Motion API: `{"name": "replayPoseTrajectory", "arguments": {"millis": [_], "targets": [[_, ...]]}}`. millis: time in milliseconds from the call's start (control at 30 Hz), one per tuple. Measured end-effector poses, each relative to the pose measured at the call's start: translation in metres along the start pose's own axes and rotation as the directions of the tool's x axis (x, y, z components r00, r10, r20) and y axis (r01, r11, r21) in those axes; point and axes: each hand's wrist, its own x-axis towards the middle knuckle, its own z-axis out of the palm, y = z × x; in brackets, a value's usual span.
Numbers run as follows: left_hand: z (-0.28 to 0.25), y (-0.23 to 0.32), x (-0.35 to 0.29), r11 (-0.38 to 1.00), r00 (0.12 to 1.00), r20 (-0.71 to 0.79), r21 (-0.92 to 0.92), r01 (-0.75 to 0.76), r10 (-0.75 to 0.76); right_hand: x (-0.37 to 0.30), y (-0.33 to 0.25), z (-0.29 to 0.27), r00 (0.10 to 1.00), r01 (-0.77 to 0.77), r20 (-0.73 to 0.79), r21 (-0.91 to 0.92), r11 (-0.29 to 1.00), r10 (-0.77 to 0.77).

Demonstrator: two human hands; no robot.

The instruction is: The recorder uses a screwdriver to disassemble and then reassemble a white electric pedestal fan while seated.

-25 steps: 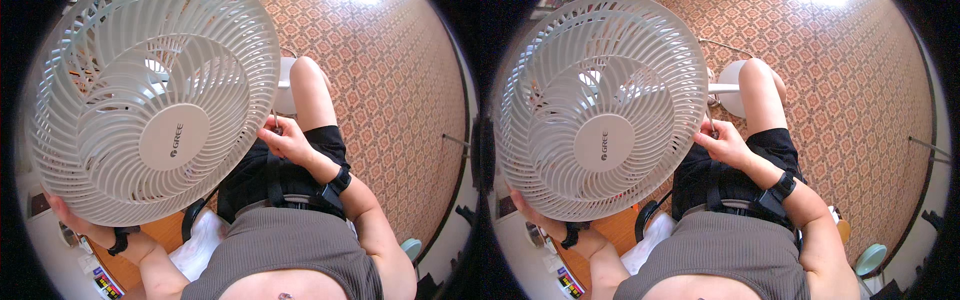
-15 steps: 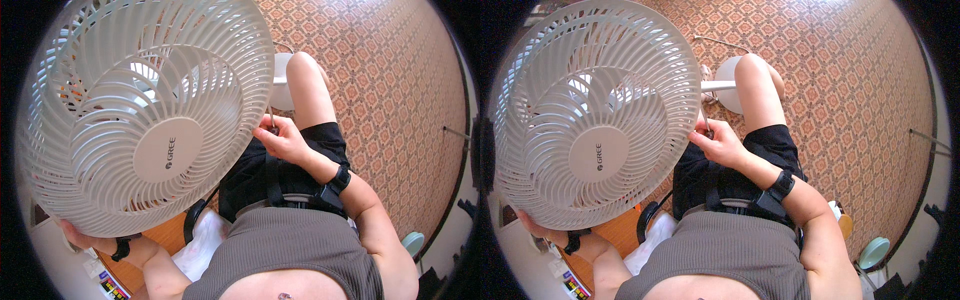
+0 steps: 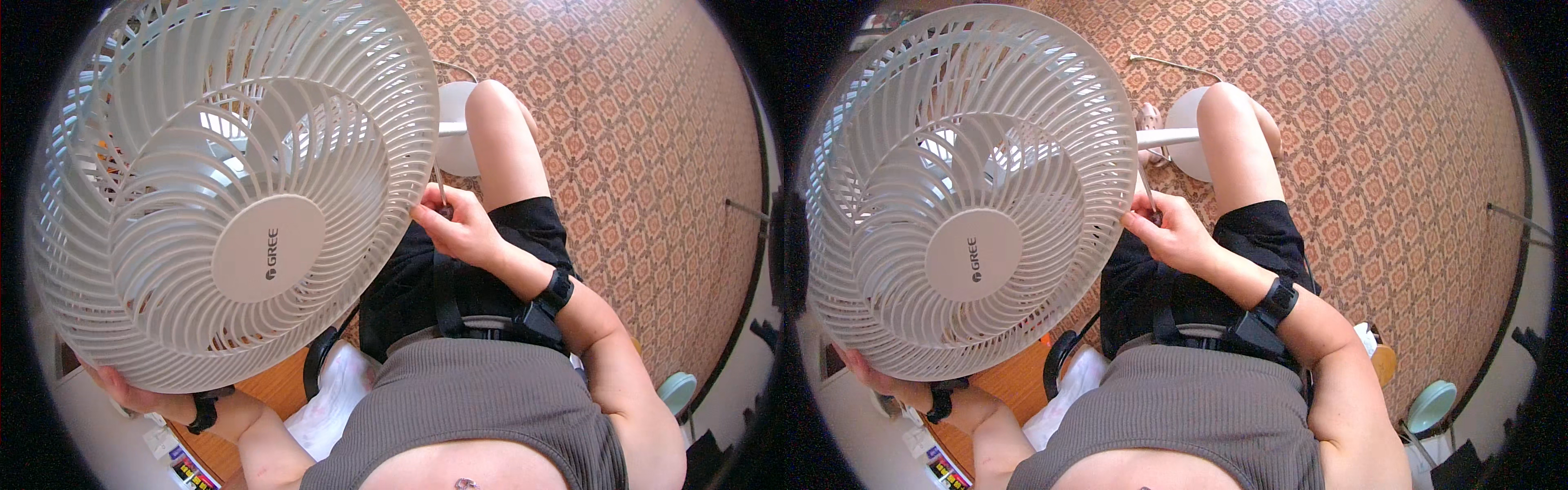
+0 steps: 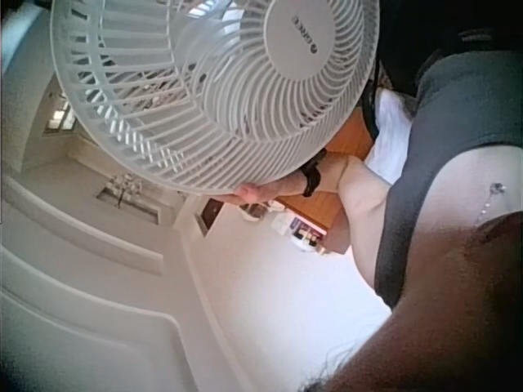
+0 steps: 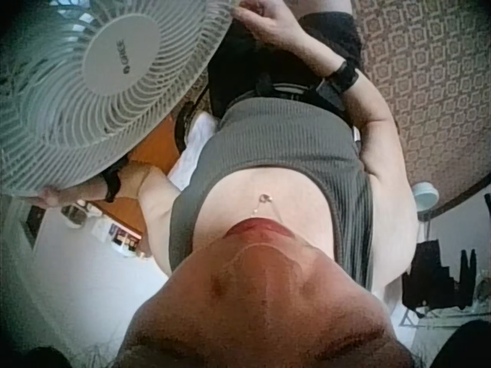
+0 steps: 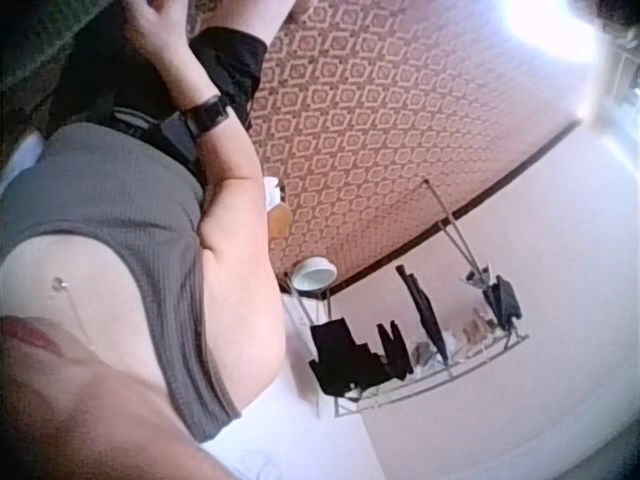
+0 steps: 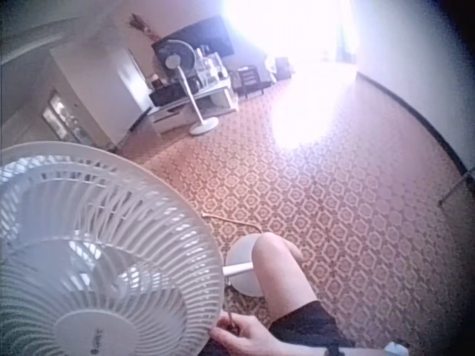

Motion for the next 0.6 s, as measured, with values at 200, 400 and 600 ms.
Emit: {"name": "replayPoseTrajectory", "arguments": {"millis": [200, 400, 600], "targets": [[0.003, -0.003, -0.006, 0.999, 1.0, 0.016, 0.032, 0.002, -0.003, 0.001, -0.002, 0.0, 0.999, -0.012, 0.029, -0.006, 1.0, 0.012], [-0.003, -0.009, -0.004, 1.0, 0.999, 0.038, 0.01, -0.004, 0.003, 0.006, -0.001, -0.007, 0.989, -0.031, 0.149, 0.049, 0.998, 0.023], [0.001, -0.007, 0.0, 1.0, 0.999, 0.035, 0.01, 0.014, -0.015, 0.007, -0.002, -0.004, 0.993, -0.006, 0.118, 0.057, 0.998, -0.001]]}}
